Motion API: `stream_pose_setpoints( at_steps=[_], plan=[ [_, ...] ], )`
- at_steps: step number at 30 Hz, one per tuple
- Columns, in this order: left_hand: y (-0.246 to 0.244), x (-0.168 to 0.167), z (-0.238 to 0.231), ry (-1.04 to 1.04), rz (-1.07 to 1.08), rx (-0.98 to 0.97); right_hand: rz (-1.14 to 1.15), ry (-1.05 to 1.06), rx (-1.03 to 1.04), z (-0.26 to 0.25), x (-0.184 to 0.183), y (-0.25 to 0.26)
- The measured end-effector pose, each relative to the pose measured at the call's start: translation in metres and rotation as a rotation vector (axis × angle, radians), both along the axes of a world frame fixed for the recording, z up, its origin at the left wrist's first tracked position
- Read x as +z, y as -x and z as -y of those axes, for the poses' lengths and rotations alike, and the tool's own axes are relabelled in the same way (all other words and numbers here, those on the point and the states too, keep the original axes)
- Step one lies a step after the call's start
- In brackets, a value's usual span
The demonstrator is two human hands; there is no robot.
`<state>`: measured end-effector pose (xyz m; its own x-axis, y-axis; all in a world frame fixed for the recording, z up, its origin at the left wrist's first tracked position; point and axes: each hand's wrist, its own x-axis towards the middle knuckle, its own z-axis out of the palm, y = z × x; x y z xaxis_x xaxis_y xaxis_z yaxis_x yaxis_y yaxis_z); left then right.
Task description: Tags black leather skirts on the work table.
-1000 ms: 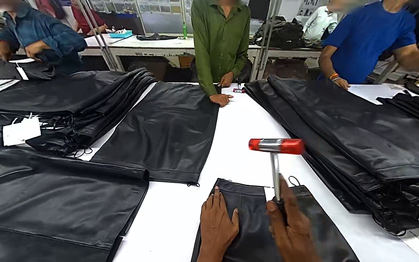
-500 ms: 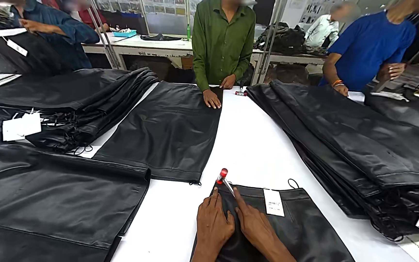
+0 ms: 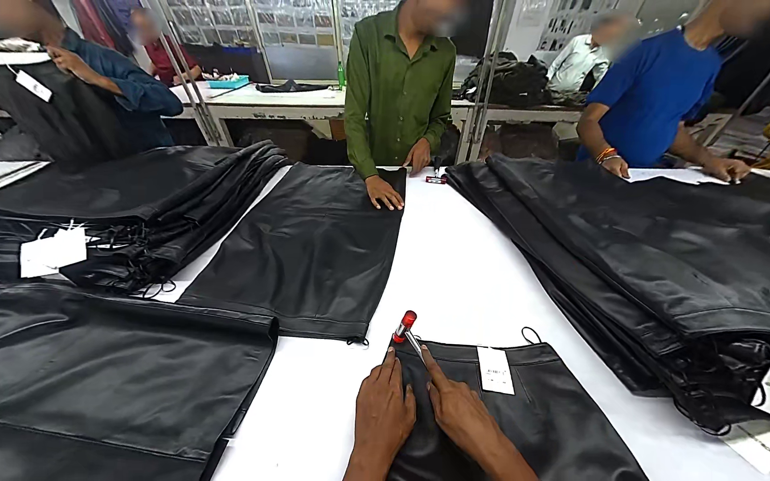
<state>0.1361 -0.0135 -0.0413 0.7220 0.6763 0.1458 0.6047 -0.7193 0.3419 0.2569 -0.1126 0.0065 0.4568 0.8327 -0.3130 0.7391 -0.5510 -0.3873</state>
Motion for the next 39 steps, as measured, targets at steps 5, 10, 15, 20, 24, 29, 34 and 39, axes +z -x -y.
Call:
stream_pose_setpoints(
  at_steps=[5,10,15,20,24,29,34,39],
  plan=[
    [0.018,-0.017,0.016,-0.209,-0.045,0.03,0.062,-0.05,-0.027,0.006,-0.014,0.006],
    [0.025,-0.019,0.014,-0.13,-0.091,0.036,0.115,-0.037,-0.029,0.005,-0.018,0.01],
    [0.024,-0.021,0.015,-0.116,-0.075,0.038,0.073,-0.264,-0.018,0.013,-0.007,0.004],
    [0.022,-0.018,0.017,-0.081,-0.107,0.035,0.295,-0.692,-0.064,0.025,0.017,0.027],
    [0.022,-0.02,0.019,-0.082,-0.092,0.041,0.203,-0.146,0.031,0.013,-0.009,0.023],
    [0.023,-0.018,0.017,-0.07,-0.075,0.041,0.306,-0.618,-0.035,0.017,0.003,0.03],
    [0.024,-0.02,0.017,-0.073,-0.061,0.047,0.198,-0.132,0.028,0.012,-0.002,0.03],
    [0.023,-0.017,0.016,-0.058,-0.07,0.05,0.358,-0.65,-0.055,0.014,0.011,0.037]
  ],
)
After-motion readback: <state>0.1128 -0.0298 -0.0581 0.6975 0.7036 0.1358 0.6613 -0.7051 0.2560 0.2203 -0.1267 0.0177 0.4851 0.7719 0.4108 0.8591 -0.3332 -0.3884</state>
